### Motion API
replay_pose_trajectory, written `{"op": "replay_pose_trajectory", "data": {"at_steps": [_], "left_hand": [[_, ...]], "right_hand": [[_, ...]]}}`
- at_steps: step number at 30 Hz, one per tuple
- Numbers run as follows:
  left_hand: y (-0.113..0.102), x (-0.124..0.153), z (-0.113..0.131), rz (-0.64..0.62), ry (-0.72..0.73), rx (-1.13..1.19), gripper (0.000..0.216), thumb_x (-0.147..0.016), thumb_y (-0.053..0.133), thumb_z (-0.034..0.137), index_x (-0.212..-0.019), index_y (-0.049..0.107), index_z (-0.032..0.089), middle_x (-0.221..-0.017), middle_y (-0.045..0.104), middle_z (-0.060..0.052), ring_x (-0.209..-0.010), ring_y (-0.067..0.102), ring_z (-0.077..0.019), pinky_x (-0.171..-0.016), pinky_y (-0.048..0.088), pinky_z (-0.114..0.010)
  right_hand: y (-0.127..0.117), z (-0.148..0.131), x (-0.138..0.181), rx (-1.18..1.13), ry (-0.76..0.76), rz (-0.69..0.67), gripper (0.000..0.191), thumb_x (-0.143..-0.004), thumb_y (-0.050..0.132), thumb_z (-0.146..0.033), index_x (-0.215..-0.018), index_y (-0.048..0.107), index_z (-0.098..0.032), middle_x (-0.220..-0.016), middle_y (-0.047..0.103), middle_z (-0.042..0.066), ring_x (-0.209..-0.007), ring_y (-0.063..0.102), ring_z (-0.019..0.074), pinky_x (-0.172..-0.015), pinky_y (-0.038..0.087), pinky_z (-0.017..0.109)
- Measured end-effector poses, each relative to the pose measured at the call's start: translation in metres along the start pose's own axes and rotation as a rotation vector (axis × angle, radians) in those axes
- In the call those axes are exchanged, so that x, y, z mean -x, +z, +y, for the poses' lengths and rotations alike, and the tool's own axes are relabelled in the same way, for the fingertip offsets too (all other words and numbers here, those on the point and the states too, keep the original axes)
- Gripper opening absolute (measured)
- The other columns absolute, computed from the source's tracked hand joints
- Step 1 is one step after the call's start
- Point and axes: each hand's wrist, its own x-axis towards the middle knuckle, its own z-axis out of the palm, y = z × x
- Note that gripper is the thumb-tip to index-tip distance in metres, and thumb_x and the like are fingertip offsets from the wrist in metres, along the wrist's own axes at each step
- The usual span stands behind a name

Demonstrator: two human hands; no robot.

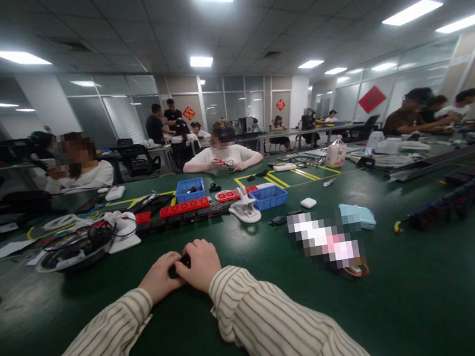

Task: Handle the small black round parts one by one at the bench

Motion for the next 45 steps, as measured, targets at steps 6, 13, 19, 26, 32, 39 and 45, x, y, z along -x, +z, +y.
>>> {"op": "replay_pose_trajectory", "data": {"at_steps": [6,13,19,26,32,39,45], "left_hand": [[0.005,-0.001,-0.011,-0.010,0.051,0.079,0.030,-0.061,0.063,0.026,-0.089,0.062,0.018,-0.097,0.060,-0.005,-0.093,0.056,-0.0233,-0.086,0.044,-0.035],[0.007,-0.001,-0.008,0.039,0.031,0.069,0.043,-0.059,0.067,0.030,-0.099,0.055,0.018,-0.104,0.055,-0.007,-0.100,0.052,-0.0245,-0.091,0.041,-0.037],[0.004,0.001,-0.002,0.121,-0.043,-0.020,0.049,-0.056,0.069,0.038,-0.097,0.052,0.018,-0.105,0.050,-0.009,-0.101,0.049,-0.0284,-0.090,0.039,-0.044],[0.000,0.003,0.007,0.035,0.000,-0.122,0.031,-0.065,0.064,0.042,-0.084,0.060,0.018,-0.088,0.060,-0.006,-0.090,0.055,-0.0269,-0.095,0.033,-0.047],[0.003,0.000,-0.001,0.018,0.037,-0.061,0.029,-0.063,0.064,0.029,-0.091,0.062,0.018,-0.095,0.061,-0.006,-0.091,0.055,-0.0237,-0.086,0.042,-0.036],[0.005,-0.002,-0.009,-0.012,0.078,-0.001,0.031,-0.061,0.065,0.027,-0.091,0.064,0.018,-0.107,0.060,-0.006,-0.105,0.051,-0.0248,-0.095,0.038,-0.034],[0.006,0.001,-0.006,0.028,0.017,-0.017,0.044,-0.061,0.066,0.033,-0.101,0.057,0.015,-0.110,0.057,-0.010,-0.104,0.051,-0.0274,-0.094,0.039,-0.040]], "right_hand": [[-0.004,-0.002,0.000,-0.030,-0.145,-0.050,0.006,-0.076,0.054,-0.018,-0.080,0.059,-0.019,-0.084,0.057,0.001,-0.086,0.047,0.0154,-0.076,0.034,0.028],[-0.009,-0.006,0.002,-0.062,-0.139,-0.013,0.023,-0.084,0.050,-0.028,-0.104,0.053,-0.018,-0.098,0.059,0.004,-0.092,0.049,0.0172,-0.081,0.035,0.030],[-0.008,-0.004,0.002,-0.042,-0.010,0.032,0.024,-0.087,0.047,-0.034,-0.103,0.051,-0.017,-0.097,0.057,0.006,-0.091,0.049,0.0187,-0.079,0.035,0.031],[-0.004,-0.002,0.000,-0.024,-0.008,0.015,0.025,-0.078,0.058,-0.043,-0.079,0.055,-0.018,-0.078,0.055,0.002,-0.079,0.048,0.0174,-0.071,0.034,0.030],[-0.003,-0.002,-0.001,-0.068,-0.101,-0.006,0.007,-0.075,0.058,-0.024,-0.079,0.059,-0.018,-0.082,0.059,0.001,-0.084,0.048,0.0162,-0.075,0.034,0.028],[-0.006,-0.004,0.001,-0.130,-0.228,-0.060,0.011,-0.071,0.054,-0.012,-0.072,0.061,-0.020,-0.079,0.061,0.000,-0.084,0.051,0.0154,-0.080,0.034,0.028],[-0.011,-0.006,0.003,-0.128,-0.133,0.020,0.020,-0.078,0.052,-0.020,-0.098,0.055,-0.017,-0.096,0.059,0.004,-0.092,0.048,0.0174,-0.084,0.034,0.031]]}}
